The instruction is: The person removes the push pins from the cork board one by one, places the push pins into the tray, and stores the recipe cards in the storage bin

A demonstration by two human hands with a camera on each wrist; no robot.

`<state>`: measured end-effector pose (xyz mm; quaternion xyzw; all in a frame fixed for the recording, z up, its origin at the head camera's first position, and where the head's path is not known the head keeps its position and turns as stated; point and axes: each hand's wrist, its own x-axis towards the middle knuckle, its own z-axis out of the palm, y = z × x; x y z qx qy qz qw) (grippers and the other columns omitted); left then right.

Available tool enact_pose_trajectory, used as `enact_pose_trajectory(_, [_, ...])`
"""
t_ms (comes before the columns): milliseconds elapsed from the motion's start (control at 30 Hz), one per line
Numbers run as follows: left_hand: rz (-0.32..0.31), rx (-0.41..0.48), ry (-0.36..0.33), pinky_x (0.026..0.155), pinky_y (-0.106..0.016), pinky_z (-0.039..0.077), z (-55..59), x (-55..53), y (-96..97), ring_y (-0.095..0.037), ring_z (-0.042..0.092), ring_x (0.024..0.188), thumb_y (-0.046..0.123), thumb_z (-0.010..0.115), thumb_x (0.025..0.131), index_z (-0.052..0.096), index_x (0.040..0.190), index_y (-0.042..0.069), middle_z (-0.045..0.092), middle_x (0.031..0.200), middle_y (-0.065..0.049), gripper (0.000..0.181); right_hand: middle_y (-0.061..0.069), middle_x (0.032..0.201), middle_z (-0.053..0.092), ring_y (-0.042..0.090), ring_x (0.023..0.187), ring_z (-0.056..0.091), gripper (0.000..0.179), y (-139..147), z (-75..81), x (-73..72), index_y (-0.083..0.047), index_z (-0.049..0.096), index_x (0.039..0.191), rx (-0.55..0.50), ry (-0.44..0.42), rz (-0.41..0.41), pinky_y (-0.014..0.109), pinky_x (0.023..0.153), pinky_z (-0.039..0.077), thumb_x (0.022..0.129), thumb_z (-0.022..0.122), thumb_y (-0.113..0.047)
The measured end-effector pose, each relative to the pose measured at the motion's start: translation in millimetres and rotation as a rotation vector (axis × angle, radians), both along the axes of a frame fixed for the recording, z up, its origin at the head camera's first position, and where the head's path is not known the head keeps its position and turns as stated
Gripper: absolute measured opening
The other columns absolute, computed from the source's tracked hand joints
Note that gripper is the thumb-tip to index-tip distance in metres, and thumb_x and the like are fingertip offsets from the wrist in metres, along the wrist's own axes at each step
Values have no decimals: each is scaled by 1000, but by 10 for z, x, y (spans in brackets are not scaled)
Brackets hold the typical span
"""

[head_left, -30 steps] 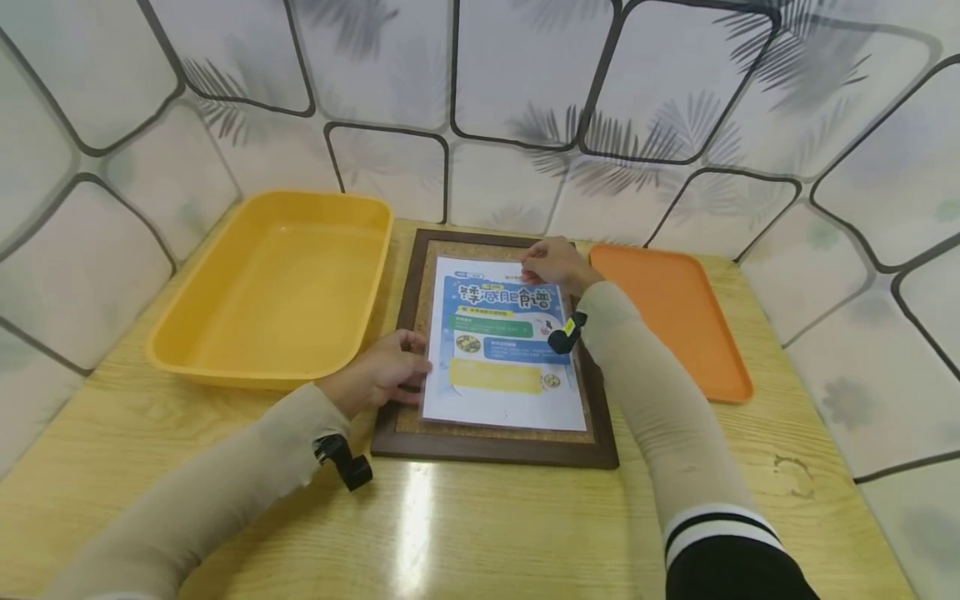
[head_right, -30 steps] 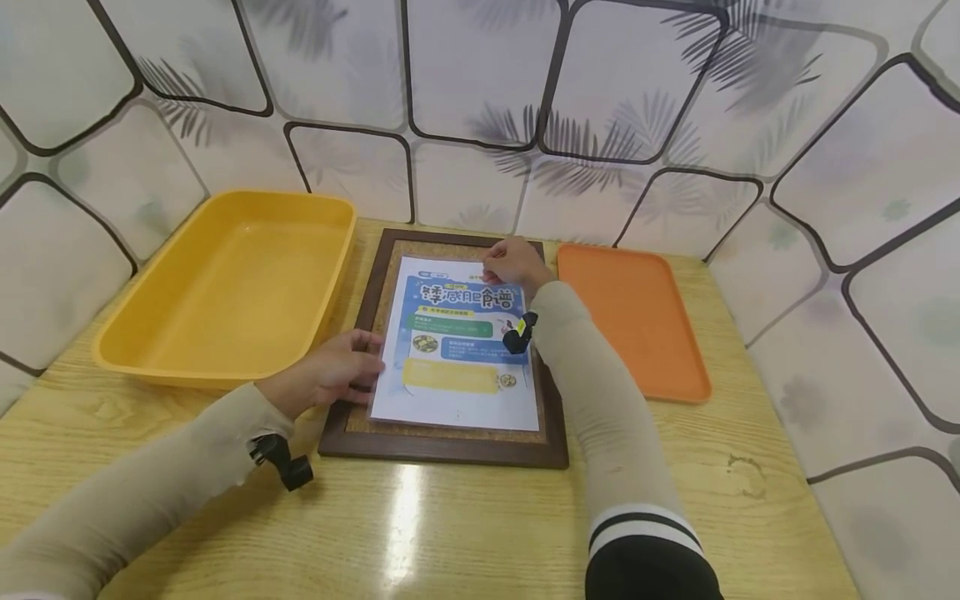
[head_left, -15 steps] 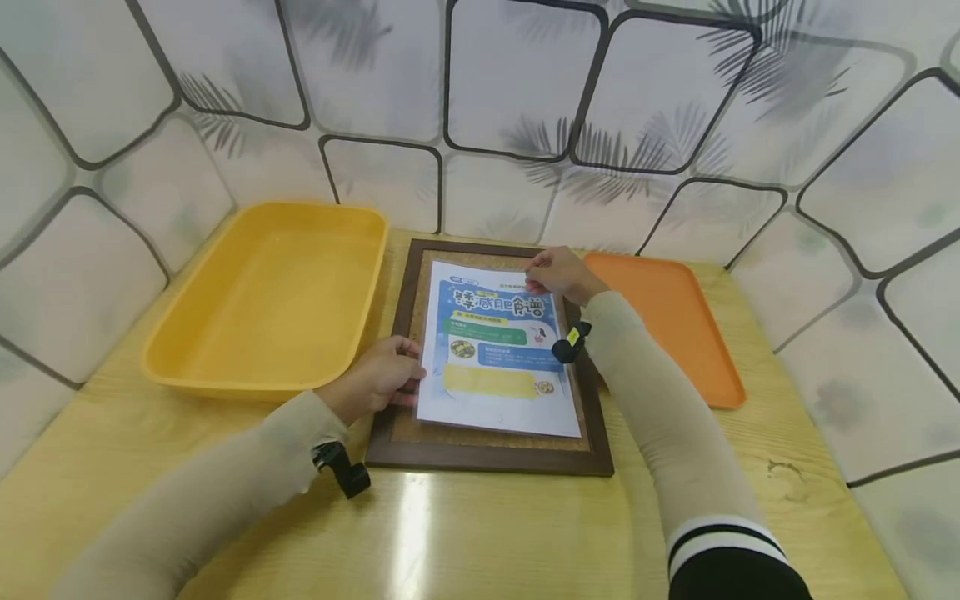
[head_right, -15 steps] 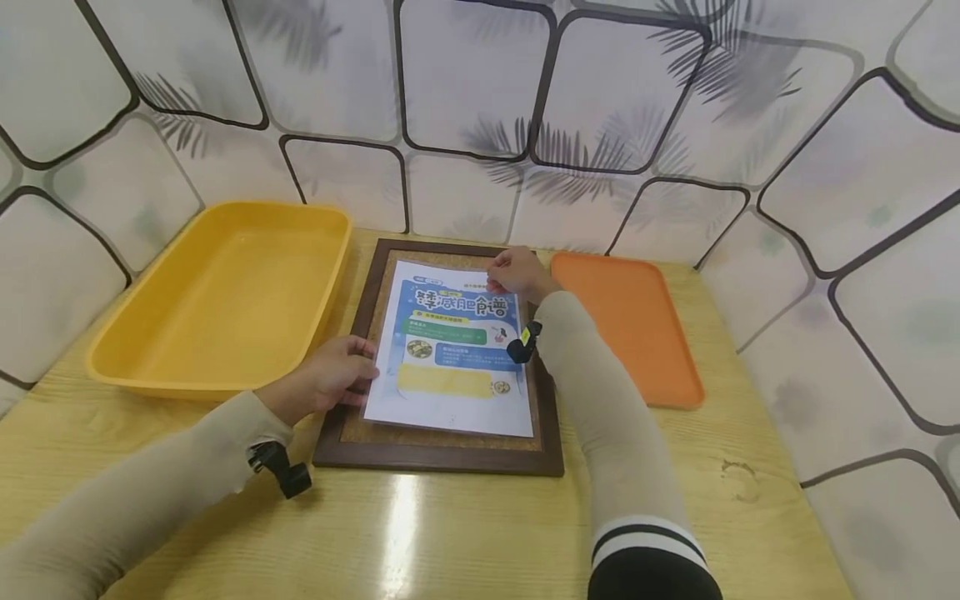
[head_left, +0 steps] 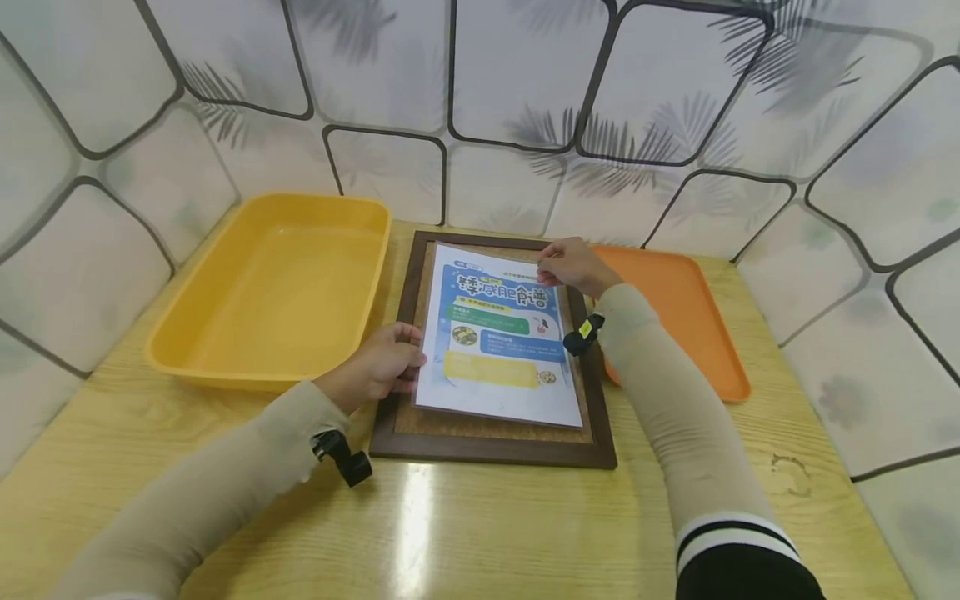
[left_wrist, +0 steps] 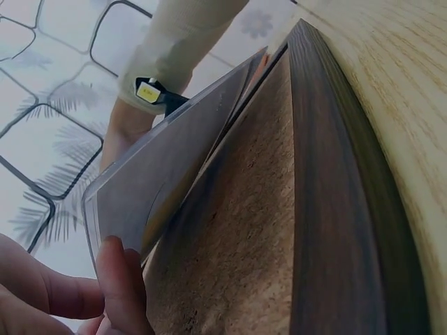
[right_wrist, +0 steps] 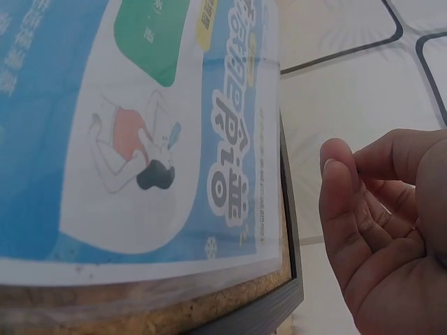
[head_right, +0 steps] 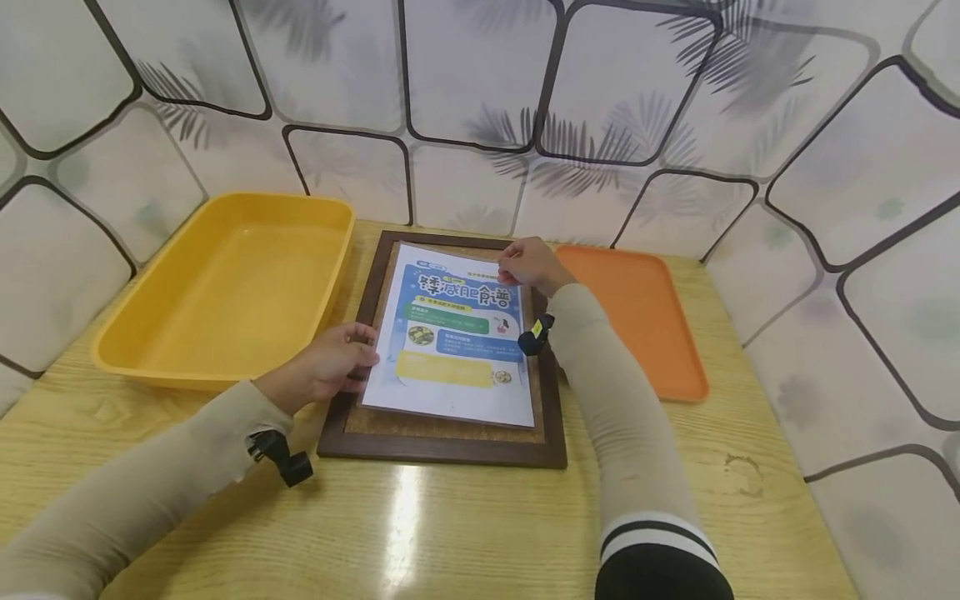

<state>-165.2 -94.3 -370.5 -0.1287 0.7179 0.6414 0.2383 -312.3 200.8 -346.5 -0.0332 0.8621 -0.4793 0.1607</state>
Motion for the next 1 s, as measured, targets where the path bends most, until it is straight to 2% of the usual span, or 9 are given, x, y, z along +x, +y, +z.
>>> enact_pose_trajectory(167, [2, 1, 13, 53, -28, 50, 14, -2, -23, -18, 53, 66, -4, 49, 95, 42, 125, 6, 53, 88, -11, 32, 19, 104, 61, 32, 98, 64, 30, 12, 30, 21, 8, 53, 124, -2, -3, -15, 43, 90, 51, 96, 57, -3])
enact_pose_trajectory(433, [0, 24, 32, 52, -28, 49, 63, 0, -64, -16, 51, 62, -5, 49, 94, 41, 126, 7, 50, 81, -9, 36, 15, 89, 64, 33, 90, 66, 27, 40, 66, 50, 12, 52, 118, -44, 31, -37, 45, 90, 51, 95, 54, -1])
enact_pose_trajectory(700, [13, 64, 23, 54, -28, 48, 127, -27, -93, -16, 52, 62, -6, 49, 94, 42, 123, 9, 53, 84, -10, 33, 23, 105, 61, 24, 87, 64, 28, 126, 112, 83, 11, 52, 120, -21, 34, -19, 49, 92, 48, 99, 51, -7])
enact_pose_trajectory(1000, [8, 66, 23, 58, -29, 49, 224, -60, -136, -18, 54, 70, -3, 48, 97, 43, 124, 12, 54, 94, -12, 32, 16, 92, 62, 21, 79, 65, 26, 165, 112, 68, 11, 54, 118, -28, 44, -58, 50, 92, 48, 96, 54, -3])
